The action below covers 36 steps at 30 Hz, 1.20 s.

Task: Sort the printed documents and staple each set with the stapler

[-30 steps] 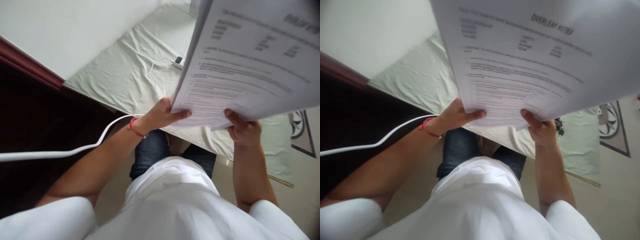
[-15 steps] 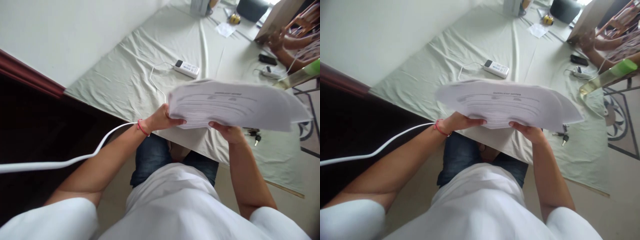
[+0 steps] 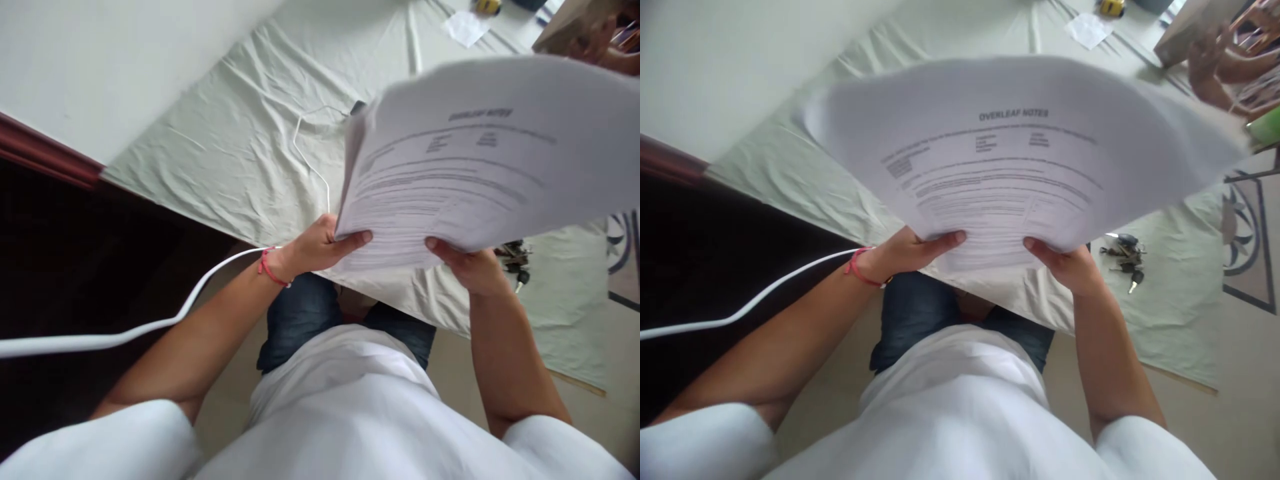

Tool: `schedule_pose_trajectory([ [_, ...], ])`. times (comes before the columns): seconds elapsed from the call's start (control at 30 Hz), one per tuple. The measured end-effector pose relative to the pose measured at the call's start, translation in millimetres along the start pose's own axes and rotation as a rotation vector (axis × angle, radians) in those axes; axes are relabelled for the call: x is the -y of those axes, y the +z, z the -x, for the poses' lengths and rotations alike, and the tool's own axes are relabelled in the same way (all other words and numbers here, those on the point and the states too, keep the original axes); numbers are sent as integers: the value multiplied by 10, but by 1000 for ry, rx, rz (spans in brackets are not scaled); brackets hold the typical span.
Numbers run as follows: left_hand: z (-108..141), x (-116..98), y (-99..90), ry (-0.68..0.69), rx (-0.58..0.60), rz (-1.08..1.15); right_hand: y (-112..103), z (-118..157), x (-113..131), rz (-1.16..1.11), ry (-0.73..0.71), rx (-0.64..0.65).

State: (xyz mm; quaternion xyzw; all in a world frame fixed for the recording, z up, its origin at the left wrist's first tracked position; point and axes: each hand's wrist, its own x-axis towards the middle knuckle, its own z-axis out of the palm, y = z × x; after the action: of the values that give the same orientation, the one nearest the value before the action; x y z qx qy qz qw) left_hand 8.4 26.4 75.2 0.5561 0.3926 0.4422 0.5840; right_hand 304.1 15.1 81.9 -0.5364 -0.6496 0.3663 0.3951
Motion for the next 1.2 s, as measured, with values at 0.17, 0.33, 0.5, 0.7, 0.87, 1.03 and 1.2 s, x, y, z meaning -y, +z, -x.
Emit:
schedule_pose_trajectory([
  [0.17, 381, 288, 209, -271, 109, 369, -39, 305, -60, -287, 356, 135],
  [0.33, 548, 467, 313, -350, -65, 540, 81, 588, -192, -448, 675, 154],
  [0.5, 462, 456, 361, -347, -289, 605, 165, 696, -216, -493, 712, 150],
  [0.7, 475, 440, 377, -389, -222, 631, 158, 609, -230, -543, 676, -41],
  [0.87, 423, 379, 357, -351, -218, 653, 181, 561, -223, -564, 622, -137],
  [1.03, 225, 335, 299, -223, -310, 625, 193, 587, -248, -532, 622, -108],
  [1.2, 113, 366, 323, -236, -321, 612, 191, 598, -270, -465, 614, -78],
])
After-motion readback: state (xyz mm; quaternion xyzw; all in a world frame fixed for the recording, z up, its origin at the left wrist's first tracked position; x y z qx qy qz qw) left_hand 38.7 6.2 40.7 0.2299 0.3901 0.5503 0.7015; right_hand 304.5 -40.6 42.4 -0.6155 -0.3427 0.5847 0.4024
